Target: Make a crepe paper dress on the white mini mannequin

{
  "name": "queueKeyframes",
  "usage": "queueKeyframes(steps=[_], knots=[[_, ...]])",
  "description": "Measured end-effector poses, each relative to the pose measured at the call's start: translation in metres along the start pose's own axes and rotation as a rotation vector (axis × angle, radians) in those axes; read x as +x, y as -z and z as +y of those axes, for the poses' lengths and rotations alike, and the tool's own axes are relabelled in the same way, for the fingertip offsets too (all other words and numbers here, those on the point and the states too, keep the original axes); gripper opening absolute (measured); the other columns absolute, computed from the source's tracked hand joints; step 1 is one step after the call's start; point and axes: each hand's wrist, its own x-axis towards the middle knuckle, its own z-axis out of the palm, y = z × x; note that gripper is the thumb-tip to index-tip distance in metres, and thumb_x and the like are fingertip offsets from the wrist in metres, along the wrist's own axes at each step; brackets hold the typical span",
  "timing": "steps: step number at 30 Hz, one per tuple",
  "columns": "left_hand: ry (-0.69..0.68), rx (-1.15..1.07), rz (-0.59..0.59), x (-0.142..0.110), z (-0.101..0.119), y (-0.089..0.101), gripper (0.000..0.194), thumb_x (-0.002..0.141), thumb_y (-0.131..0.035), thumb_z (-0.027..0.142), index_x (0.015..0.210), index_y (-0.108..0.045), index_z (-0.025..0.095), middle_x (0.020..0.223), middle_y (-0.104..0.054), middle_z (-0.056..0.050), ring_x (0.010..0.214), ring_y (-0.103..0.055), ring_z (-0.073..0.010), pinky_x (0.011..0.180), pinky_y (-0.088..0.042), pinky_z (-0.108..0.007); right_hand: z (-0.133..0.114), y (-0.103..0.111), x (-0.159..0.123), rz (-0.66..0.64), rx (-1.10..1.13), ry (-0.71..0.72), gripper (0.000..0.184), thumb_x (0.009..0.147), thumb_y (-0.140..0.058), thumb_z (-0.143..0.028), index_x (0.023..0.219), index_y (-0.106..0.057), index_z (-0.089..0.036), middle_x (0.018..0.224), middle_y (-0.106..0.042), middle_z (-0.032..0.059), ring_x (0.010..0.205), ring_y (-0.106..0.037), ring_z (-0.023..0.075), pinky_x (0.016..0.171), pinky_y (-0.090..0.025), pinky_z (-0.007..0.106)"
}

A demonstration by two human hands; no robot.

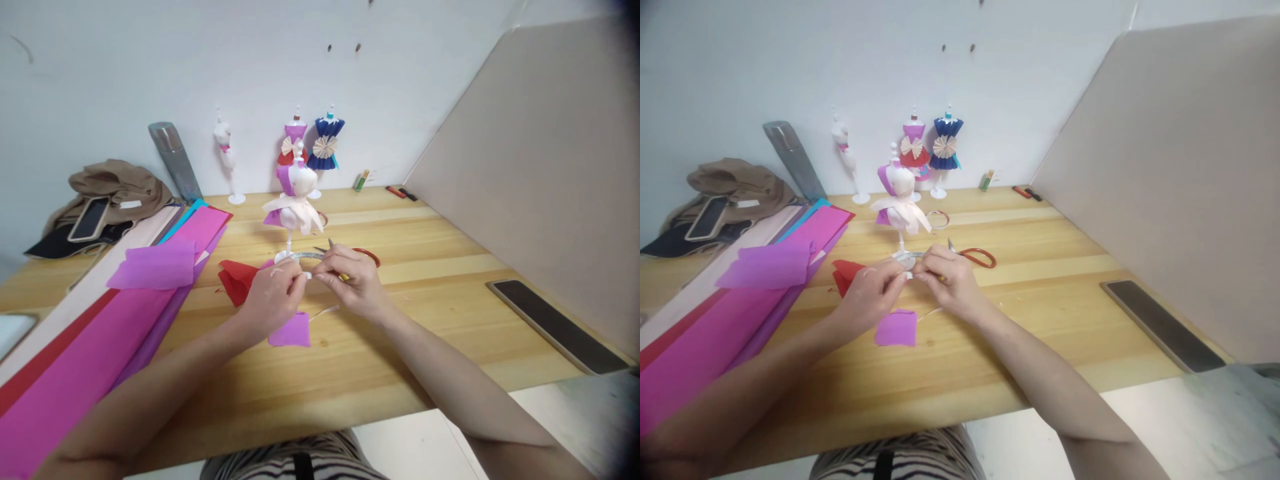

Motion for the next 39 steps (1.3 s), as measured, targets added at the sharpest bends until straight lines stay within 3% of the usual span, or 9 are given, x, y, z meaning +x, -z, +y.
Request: queueKeyframes(steps=[4,10,15,18,22,25,28,31,39], knots=[[0.052,-0.118,-0.018,0.001,-0.007,0.000,0.028,0.087,-0.043,0.018,0.062,-0.032,0.022,0.059,-0.039,0.004,0.060,-0.037,-0.0132,0.061,-0.025,-0.031,0.006,0.003,-0.002,0.029,0.009,-0.052,0.016,0.094,-0.059,-0.016,0.079,-0.063,-0.019,0.074,-0.059,0.0022,0.070,-0.057,0.0157,0.064,-0.044,0.029],[0.066,-0.292,-0.017,0.002,-0.016,0.006,0.027,0.086,-0.044,0.025,0.060,-0.038,0.021,0.059,-0.045,0.003,0.060,-0.043,-0.0130,0.061,-0.031,-0.030,0.034,0.036,-0.005,0.121,0.053,-0.347,0.021,0.094,-0.057,-0.026,0.074,-0.057,-0.020,0.072,-0.055,0.0006,0.065,-0.052,0.0150,0.061,-0.040,0.030],[0.019,-0.277,0.007,0.002,-0.017,0.006,0.026,0.086,-0.044,0.025,0.061,-0.040,0.021,0.059,-0.045,0.003,0.059,-0.042,-0.0121,0.059,-0.030,-0.029,0.039,0.061,-0.005,0.004,0.063,-0.376,0.042,0.097,-0.053,-0.039,0.060,-0.056,-0.020,0.063,-0.054,0.0014,0.057,-0.048,0.0142,0.056,-0.037,0.030],[-0.010,-0.268,0.024,0.004,-0.018,0.004,0.028,0.087,-0.044,0.026,0.060,-0.040,0.020,0.058,-0.043,0.003,0.058,-0.041,-0.0116,0.058,-0.030,-0.028,0.034,0.060,-0.004,-0.079,-0.015,-0.312,0.033,0.093,-0.062,-0.040,0.066,-0.062,-0.020,0.080,-0.064,0.0063,0.068,-0.056,0.0170,0.065,-0.043,0.032],[-0.020,-0.307,0.005,0.006,-0.020,0.003,0.027,0.087,-0.045,0.027,0.061,-0.046,0.020,0.059,-0.049,0.003,0.058,-0.045,-0.0119,0.059,-0.034,-0.028,0.028,0.054,-0.004,-0.027,-0.088,-0.492,0.042,0.085,-0.070,-0.042,0.056,-0.047,-0.021,0.053,-0.043,-0.0025,0.052,-0.039,0.0121,0.054,-0.032,0.030],[-0.037,-0.300,-0.026,0.006,-0.021,0.003,0.027,0.089,-0.045,0.028,0.064,-0.048,0.020,0.059,-0.051,0.002,0.058,-0.047,-0.0123,0.060,-0.036,-0.028,0.023,0.050,-0.002,-0.030,0.076,-0.595,0.025,0.080,-0.072,-0.042,0.075,-0.060,-0.020,0.055,-0.044,-0.0048,0.053,-0.040,0.0112,0.054,-0.033,0.028],[-0.078,-0.235,-0.037,0.005,-0.021,0.003,0.024,0.091,-0.046,0.025,0.068,-0.051,0.019,0.061,-0.052,0.003,0.058,-0.047,-0.0123,0.060,-0.036,-0.028,0.018,0.044,0.001,-0.206,0.286,-0.677,0.029,0.078,-0.068,-0.040,0.095,-0.068,-0.016,0.055,-0.046,-0.0061,0.051,-0.041,0.0105,0.053,-0.035,0.027],[-0.177,-0.167,-0.013,0.005,-0.021,0.003,0.026,0.092,-0.045,0.021,0.067,-0.046,0.020,0.066,-0.055,0.001,0.062,-0.048,-0.0122,0.062,-0.036,-0.027,0.015,0.037,0.002,-0.330,0.410,-0.744,0.027,0.076,-0.066,-0.038,0.089,-0.068,-0.015,0.052,-0.048,-0.0058,0.048,-0.043,0.0102,0.050,-0.035,0.026],[-0.339,-0.061,-0.042,0.005,-0.024,0.006,0.029,0.094,-0.042,0.014,0.066,-0.037,0.021,0.068,-0.049,0.002,0.066,-0.047,-0.0129,0.064,-0.035,-0.027,0.012,0.032,0.002,-0.294,0.451,-0.839,0.012,0.063,-0.061,-0.025,0.071,-0.066,-0.017,0.048,-0.057,-0.0036,0.043,-0.051,0.0105,0.047,-0.039,0.023]])
